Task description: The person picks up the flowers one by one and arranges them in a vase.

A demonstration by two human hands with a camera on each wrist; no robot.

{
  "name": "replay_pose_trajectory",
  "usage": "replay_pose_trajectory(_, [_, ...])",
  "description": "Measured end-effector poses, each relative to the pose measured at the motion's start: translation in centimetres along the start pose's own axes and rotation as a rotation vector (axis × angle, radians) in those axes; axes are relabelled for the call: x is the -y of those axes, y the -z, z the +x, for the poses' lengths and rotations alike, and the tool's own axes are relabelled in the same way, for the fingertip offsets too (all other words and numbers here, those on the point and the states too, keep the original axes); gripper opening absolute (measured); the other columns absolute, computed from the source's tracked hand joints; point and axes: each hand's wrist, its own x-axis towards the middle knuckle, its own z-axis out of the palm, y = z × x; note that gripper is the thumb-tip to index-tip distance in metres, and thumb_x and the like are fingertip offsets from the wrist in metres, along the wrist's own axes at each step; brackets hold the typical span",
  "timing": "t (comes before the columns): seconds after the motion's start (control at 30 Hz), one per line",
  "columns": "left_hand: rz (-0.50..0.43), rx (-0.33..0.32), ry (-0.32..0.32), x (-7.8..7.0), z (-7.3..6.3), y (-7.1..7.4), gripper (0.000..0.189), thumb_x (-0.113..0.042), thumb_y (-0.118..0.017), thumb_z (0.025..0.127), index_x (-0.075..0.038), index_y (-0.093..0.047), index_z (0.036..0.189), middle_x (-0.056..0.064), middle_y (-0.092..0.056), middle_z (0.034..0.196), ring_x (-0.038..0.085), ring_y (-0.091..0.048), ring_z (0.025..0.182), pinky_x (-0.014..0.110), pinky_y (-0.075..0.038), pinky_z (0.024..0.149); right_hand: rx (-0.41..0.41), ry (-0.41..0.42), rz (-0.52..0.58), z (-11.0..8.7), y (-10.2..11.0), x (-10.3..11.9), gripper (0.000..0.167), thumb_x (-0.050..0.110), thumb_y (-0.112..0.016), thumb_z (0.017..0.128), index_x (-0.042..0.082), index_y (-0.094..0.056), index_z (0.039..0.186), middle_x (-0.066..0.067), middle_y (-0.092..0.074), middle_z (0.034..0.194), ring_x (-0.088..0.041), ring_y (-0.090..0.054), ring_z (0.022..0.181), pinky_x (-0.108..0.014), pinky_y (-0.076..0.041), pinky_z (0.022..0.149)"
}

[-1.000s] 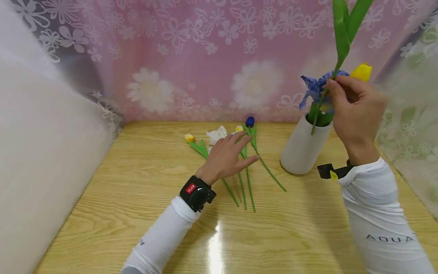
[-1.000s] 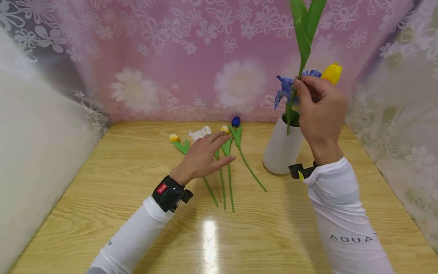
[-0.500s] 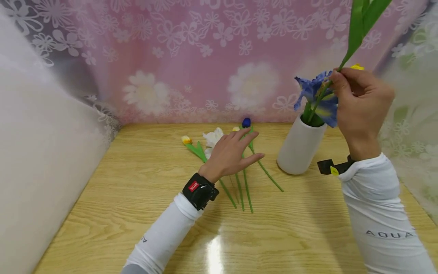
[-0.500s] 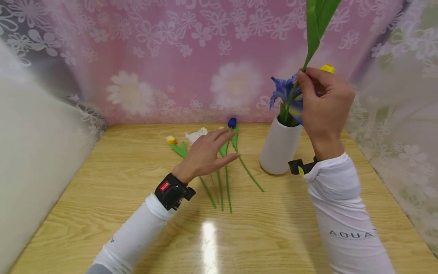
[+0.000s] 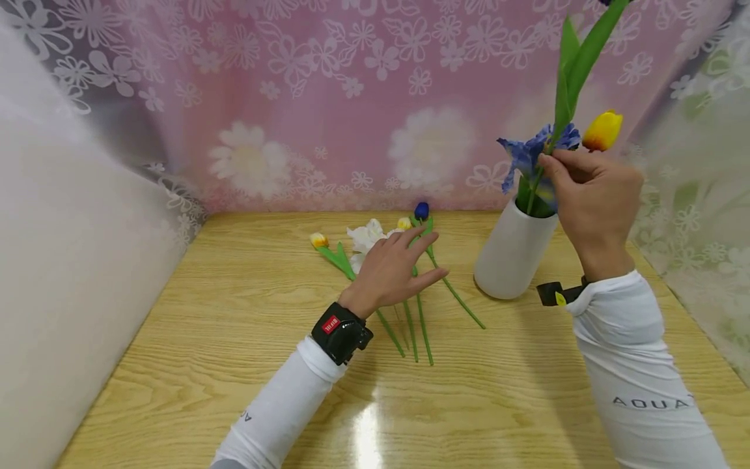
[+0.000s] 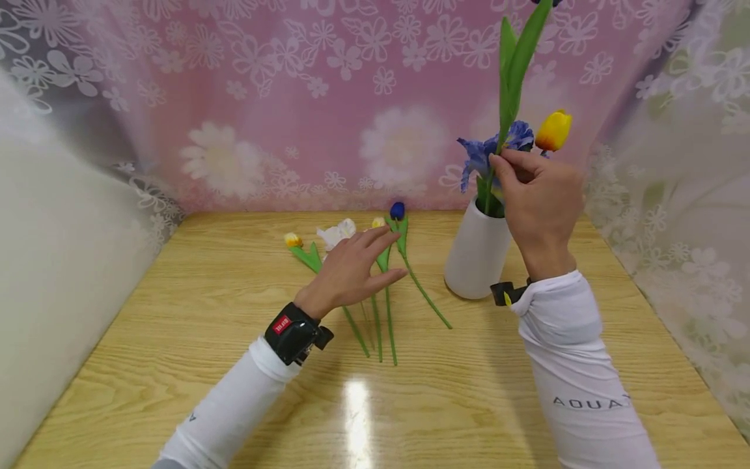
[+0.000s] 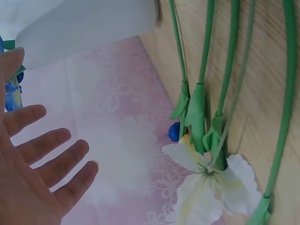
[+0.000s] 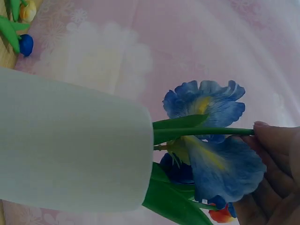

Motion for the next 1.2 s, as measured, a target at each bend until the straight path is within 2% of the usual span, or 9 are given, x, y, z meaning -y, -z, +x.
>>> replay_pose_trajectory(0.17, [0.002,0.011,0.014,0.3,-0.3,-0.4,0.065,-0.059,-0.05,0.093,-0.02,-0.044,0.144,0.007,-0.043,0.144,0.026,-0.047,0.124,0.044,-0.042,0.095,0.023,0.001,-0.015,-0.1,-0.1,-0.5,0.034,0.034,-0.074,0.084,0.007,-0.076,0.103,-0.003,-0.072,0.094,0.009,-0.057,0.071,-0.011,-0.047,0.072])
replay_pose_trajectory(0.33, [-0.008,0.017,0.031,0.7,-0.7,-0.8,0.065,-0.059,-0.05,0.092,-0.019,-0.046,0.144,0.007,-0.043,0.144,0.027,-0.048,0.123,0.044,-0.042,0.095,-0.062,0.066,0.072,-0.6,-0.4,-0.8,0.027,0.026,-0.076,0.083,0.001,-0.076,0.095,0.012,-0.065,0.082,0.003,-0.057,0.071,-0.012,-0.043,0.066])
replay_pose_trajectory(0.5, [-0.005,0.039,0.051,1.2,-1.1,-1.2,0.064,-0.059,-0.049,0.093,-0.02,-0.046,0.144,0.007,-0.04,0.147,0.027,-0.047,0.124,0.045,-0.042,0.095,-0.142,0.227,0.112,-1.7,-0.7,-0.7,0.021,0.015,-0.076,0.083,-0.005,-0.075,0.089,-0.001,-0.067,0.08,0.006,-0.048,0.065,-0.015,-0.035,0.059])
replay_pose_trajectory(0.57, [0.001,0.05,0.059,1.4,-1.2,-1.4,0.064,-0.059,-0.048,0.093,-0.021,-0.045,0.144,0.007,-0.038,0.148,0.027,-0.046,0.125,0.045,-0.041,0.096,-0.142,0.274,0.126,-2.2,-0.8,-0.6,0.019,0.011,-0.076,0.083,-0.008,-0.074,0.088,-0.01,-0.068,0.08,0.006,-0.045,0.062,-0.015,-0.035,0.059])
replay_pose_trajectory(0.6, [0.005,0.054,0.065,1.5,-1.3,-1.6,0.064,-0.059,-0.048,0.093,-0.021,-0.044,0.144,0.007,-0.038,0.148,0.027,-0.046,0.126,0.045,-0.041,0.097,-0.144,0.27,0.141,-2.4,-0.9,-0.5,0.018,0.009,-0.076,0.082,-0.008,-0.074,0.087,-0.011,-0.069,0.08,0.006,-0.044,0.061,-0.015,-0.035,0.06])
replay_pose_trajectory(0.7, [0.014,0.066,0.079,1.9,-1.5,-1.9,0.065,-0.059,-0.048,0.093,-0.021,-0.044,0.145,0.006,-0.038,0.148,0.028,-0.045,0.126,0.046,-0.041,0.097,-0.122,0.29,0.159,-3.2,-1.1,-0.4,0.017,0.007,-0.076,0.082,-0.008,-0.074,0.088,-0.018,-0.069,0.082,0.006,-0.048,0.063,-0.015,-0.036,0.06])
replay_pose_trajectory(0.87, [0.0,0.093,0.104,2.4,-2.1,-2.2,0.065,-0.059,-0.048,0.093,-0.019,-0.045,0.144,0.007,-0.039,0.147,0.029,-0.045,0.126,0.047,-0.04,0.097,-0.072,0.308,0.223,-4.5,-2.0,-0.2,0.014,0.006,-0.077,0.081,-0.006,-0.075,0.088,-0.016,-0.069,0.081,0.001,-0.049,0.061,-0.016,-0.037,0.059])
replay_pose_trajectory(1.1, [0.002,0.113,0.12,3.0,-2.8,-2.8,0.063,-0.058,-0.05,0.093,-0.019,-0.047,0.142,0.008,-0.043,0.143,0.029,-0.046,0.124,0.048,-0.04,0.097,0.07,0.343,0.292,-6.7,-4.5,-0.5,0.009,-0.004,-0.077,0.078,-0.004,-0.075,0.086,-0.013,-0.069,0.08,-0.001,-0.057,0.073,-0.015,-0.039,0.058])
replay_pose_trajectory(1.2, [-0.002,0.129,0.134,3.3,-3.2,-3.1,0.063,-0.058,-0.05,0.093,-0.02,-0.046,0.143,0.008,-0.043,0.143,0.029,-0.045,0.125,0.047,-0.04,0.098,0.132,0.32,0.307,-7.5,-5.8,-1.3,0.01,-0.005,-0.077,0.077,-0.003,-0.075,0.087,-0.013,-0.07,0.081,0.0,-0.057,0.074,-0.015,-0.039,0.059])
